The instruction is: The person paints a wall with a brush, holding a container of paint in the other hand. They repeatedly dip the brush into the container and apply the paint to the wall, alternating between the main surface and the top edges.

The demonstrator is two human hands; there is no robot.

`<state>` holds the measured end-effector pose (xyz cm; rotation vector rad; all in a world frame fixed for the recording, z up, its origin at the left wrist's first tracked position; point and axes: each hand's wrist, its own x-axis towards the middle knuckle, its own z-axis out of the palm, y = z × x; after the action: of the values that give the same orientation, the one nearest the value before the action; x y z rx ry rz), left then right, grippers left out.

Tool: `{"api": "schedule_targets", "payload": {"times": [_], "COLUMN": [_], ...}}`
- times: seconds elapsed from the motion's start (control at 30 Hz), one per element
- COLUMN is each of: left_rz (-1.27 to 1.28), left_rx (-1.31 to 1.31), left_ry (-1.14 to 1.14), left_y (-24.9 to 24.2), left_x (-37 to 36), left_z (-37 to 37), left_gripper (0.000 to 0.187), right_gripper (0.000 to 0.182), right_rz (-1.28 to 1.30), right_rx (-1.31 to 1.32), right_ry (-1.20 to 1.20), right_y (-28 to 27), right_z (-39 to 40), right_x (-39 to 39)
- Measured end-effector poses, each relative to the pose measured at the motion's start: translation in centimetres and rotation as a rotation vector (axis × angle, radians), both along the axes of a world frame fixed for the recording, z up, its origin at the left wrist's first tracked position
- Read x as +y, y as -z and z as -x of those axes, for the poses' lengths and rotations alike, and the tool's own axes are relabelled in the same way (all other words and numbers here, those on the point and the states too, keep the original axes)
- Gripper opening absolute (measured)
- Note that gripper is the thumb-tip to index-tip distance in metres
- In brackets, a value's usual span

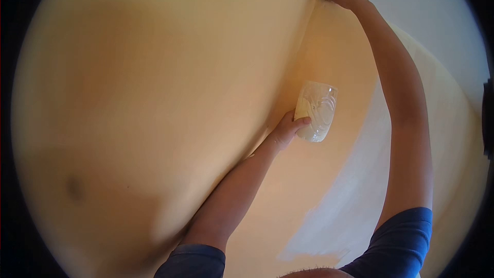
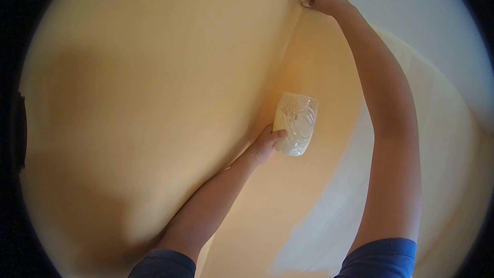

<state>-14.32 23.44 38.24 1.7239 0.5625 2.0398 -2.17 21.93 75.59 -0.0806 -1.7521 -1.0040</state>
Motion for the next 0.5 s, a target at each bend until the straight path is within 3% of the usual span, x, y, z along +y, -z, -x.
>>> {"api": "schedule_targets", "payload": {"times": [0.03, 0.13, 0.23, 0.5], "left_rz": [-0.004, -0.001, -0.008, 0.007], "left_rx": [-0.001, -0.008, 0.005, -0.009], "left_ry": [0.004, -0.005, 0.012, -0.022], "left_y": [-0.1, 0.0, -0.1, 0.0], "left_x": [-0.1, -0.1, -0.1, -0.2], "left_z": [0.0, -0.1, -0.1, -0.2], "left_gripper": [0.062, 0.062, 0.062, 0.061], "right_gripper": [0.024, 0.024, 0.022, 0.018], "right_rz": [0.079, -0.078, -0.028, -0.021], "right_rx": [-0.026, -0.028, -0.012, -0.028], "right_ry": [0.021, -0.042, 0.055, -0.036], "right_y": [0.2, 0.1, 0.5, 0.7], "right_z": [-0.2, 0.2, 1.3, 0.5], "right_x": [-0.6, 0.2, 0.1, 0.3]}}
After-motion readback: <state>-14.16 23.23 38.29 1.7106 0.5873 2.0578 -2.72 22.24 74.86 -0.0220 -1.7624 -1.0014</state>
